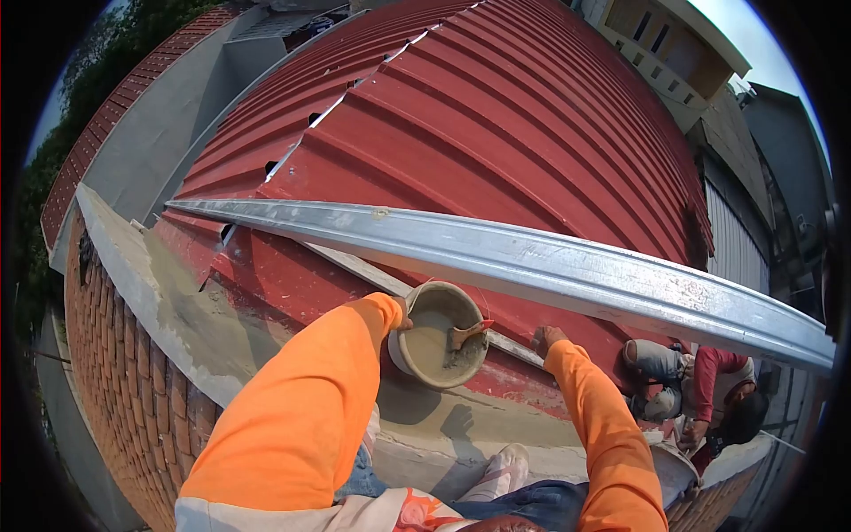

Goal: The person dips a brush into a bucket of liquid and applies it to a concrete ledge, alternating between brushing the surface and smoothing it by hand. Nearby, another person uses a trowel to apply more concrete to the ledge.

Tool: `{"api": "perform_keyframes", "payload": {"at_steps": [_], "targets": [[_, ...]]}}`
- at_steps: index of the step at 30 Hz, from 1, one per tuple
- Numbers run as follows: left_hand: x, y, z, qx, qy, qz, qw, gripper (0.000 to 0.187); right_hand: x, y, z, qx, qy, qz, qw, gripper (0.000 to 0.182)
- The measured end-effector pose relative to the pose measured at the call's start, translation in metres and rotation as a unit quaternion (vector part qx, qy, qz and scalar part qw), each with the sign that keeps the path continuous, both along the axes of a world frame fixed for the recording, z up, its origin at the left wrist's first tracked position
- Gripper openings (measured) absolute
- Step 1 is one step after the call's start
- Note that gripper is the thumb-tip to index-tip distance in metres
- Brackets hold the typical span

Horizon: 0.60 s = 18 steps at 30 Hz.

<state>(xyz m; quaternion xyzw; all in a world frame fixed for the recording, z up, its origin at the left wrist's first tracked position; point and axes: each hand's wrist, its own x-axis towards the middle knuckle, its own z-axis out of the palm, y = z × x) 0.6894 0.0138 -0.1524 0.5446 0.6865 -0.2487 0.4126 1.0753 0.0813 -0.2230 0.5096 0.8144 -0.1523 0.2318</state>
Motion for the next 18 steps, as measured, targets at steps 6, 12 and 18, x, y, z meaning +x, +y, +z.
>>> {"api": "perform_keyframes", "payload": {"at_steps": [6,12,18], "targets": [[0.001,-0.002,0.007,0.005,-0.011,0.001,1.0,0.053,-0.008,-0.006,0.013,-0.03,0.014,-0.046,0.998,0.016],[0.001,-0.003,0.008,0.014,0.009,-0.003,1.0,0.052,-0.041,-0.04,0.019,0.017,0.085,0.04,0.995,0.032],[0.0,0.001,-0.004,0.005,0.018,-0.008,1.0,0.052,-0.104,-0.088,0.052,-0.044,0.13,0.119,0.983,0.053]]}}
